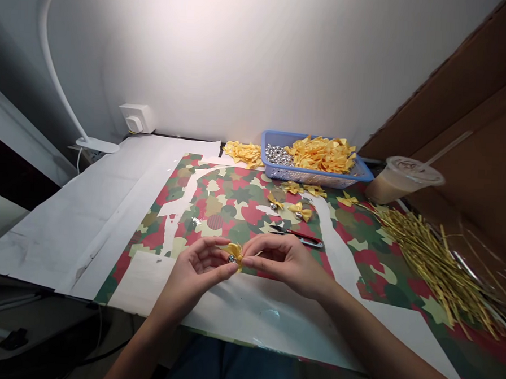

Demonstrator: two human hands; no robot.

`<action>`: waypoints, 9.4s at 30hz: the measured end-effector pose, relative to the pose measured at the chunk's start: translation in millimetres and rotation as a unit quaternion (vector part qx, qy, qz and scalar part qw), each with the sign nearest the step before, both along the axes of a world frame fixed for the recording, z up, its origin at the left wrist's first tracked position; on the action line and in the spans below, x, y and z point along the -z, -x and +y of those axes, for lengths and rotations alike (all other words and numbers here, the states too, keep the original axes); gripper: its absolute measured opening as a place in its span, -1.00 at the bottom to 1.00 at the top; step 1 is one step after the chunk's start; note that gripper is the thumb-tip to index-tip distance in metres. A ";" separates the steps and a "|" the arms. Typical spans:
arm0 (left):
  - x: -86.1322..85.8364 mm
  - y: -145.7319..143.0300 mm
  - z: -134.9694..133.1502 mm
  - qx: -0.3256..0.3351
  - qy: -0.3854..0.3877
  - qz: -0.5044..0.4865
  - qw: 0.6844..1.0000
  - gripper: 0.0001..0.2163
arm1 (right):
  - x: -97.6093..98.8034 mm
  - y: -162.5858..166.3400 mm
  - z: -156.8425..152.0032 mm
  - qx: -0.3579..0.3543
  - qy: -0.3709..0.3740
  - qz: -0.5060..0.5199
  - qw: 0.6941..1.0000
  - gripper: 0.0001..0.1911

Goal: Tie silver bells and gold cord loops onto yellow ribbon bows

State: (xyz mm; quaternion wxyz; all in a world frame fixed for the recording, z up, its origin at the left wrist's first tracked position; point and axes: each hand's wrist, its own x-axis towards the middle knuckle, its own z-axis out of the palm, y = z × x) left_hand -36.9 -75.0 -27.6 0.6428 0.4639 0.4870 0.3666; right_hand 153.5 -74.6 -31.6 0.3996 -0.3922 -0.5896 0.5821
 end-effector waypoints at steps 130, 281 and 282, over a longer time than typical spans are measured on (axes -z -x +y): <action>-9.2 16.3 -7.5 0.167 0.037 -0.070 0.983 -0.75 | -25.3 -31.7 -39.6 -0.042 0.092 0.179 0.979 -0.77; -55.6 -13.5 37.4 -0.210 -0.198 -0.061 0.955 -0.82 | -36.1 -171.5 -45.7 0.404 -0.110 -0.449 0.790 -0.84; -66.1 -20.9 43.7 -0.180 -0.216 -0.066 0.957 -0.86 | -43.3 -160.1 -42.4 0.388 -0.133 -0.429 0.804 -0.82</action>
